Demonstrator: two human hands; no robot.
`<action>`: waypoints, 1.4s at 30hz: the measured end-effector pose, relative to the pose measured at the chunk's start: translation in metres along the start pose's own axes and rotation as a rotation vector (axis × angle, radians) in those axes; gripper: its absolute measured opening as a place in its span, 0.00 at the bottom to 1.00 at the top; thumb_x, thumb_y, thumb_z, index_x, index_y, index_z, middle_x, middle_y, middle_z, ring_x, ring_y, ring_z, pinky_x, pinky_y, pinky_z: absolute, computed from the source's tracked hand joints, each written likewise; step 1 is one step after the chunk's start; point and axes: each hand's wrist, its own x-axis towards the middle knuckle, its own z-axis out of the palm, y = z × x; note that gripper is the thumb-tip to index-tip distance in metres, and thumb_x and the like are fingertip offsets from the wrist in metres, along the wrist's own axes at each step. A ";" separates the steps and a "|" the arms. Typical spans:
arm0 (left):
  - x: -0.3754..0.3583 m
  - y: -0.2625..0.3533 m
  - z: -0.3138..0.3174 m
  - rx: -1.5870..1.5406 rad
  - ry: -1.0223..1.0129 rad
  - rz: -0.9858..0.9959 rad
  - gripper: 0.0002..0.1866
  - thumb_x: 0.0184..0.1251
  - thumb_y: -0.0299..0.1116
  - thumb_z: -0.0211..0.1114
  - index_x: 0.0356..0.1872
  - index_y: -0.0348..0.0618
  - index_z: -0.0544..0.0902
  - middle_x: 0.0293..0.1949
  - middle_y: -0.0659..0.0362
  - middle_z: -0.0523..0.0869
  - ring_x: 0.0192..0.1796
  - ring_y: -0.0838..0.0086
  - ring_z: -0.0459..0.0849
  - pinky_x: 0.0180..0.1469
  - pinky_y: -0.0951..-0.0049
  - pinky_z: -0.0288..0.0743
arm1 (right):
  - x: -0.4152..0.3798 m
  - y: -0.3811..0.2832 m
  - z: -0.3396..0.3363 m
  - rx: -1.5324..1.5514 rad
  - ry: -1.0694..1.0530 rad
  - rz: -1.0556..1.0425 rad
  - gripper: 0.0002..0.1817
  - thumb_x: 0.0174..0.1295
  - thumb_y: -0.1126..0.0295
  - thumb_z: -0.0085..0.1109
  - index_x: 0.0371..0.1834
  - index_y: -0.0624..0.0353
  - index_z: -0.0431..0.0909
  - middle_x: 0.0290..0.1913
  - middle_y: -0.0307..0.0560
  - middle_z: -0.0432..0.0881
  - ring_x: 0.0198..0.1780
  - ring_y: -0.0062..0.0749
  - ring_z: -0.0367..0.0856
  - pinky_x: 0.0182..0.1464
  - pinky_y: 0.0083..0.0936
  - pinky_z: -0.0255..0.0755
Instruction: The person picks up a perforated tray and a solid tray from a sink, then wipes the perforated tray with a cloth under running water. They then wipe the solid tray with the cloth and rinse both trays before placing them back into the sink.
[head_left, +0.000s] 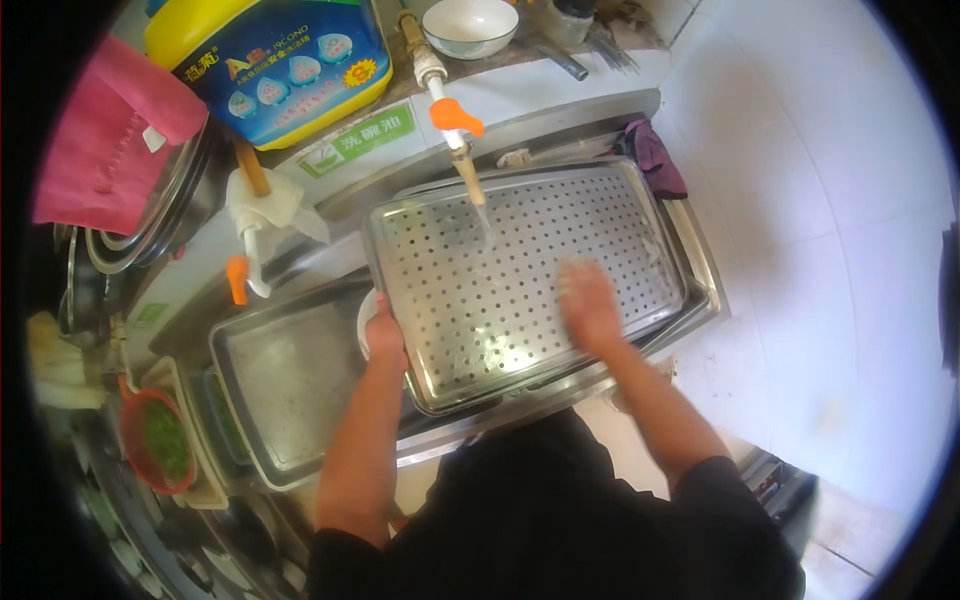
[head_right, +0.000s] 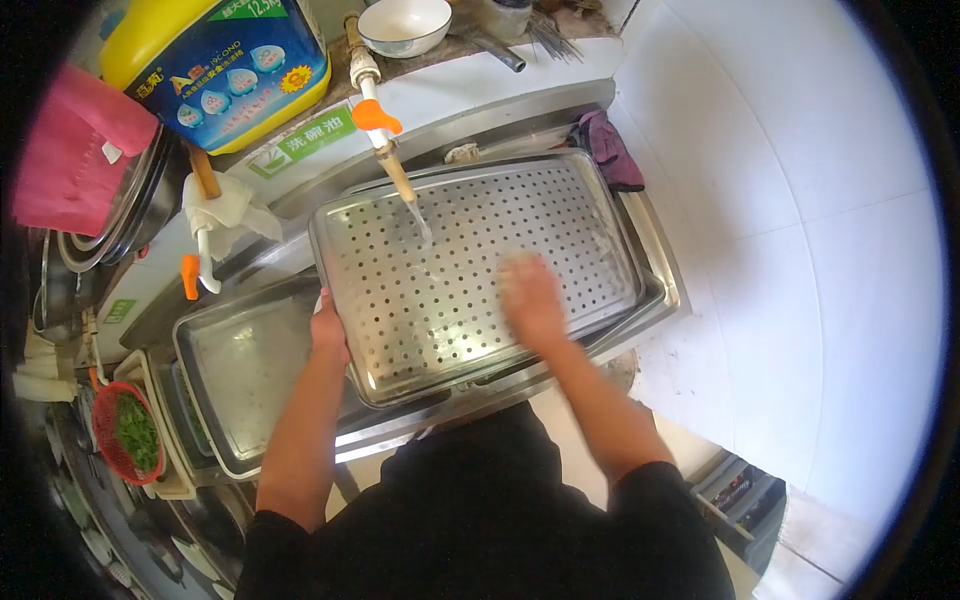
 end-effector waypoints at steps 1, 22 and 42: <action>-0.008 0.004 0.001 -0.007 -0.011 0.007 0.31 0.74 0.55 0.48 0.53 0.30 0.76 0.44 0.50 0.84 0.41 0.62 0.85 0.43 0.63 0.81 | -0.004 0.047 -0.011 0.047 -0.205 0.139 0.24 0.67 0.61 0.45 0.63 0.61 0.67 0.65 0.57 0.67 0.67 0.59 0.61 0.67 0.48 0.56; -0.005 0.006 -0.007 0.056 0.063 0.027 0.31 0.73 0.55 0.49 0.52 0.28 0.76 0.43 0.49 0.85 0.40 0.62 0.87 0.42 0.63 0.83 | 0.052 0.185 0.042 -0.207 -0.123 0.337 0.24 0.67 0.58 0.45 0.62 0.58 0.70 0.65 0.58 0.67 0.67 0.53 0.62 0.69 0.46 0.55; -0.013 0.011 -0.001 0.188 0.108 -0.001 0.34 0.74 0.58 0.44 0.55 0.30 0.75 0.46 0.47 0.84 0.44 0.61 0.86 0.48 0.62 0.82 | 0.166 0.179 0.059 0.063 -0.136 0.519 0.25 0.67 0.51 0.43 0.55 0.60 0.72 0.53 0.59 0.77 0.58 0.54 0.72 0.62 0.44 0.65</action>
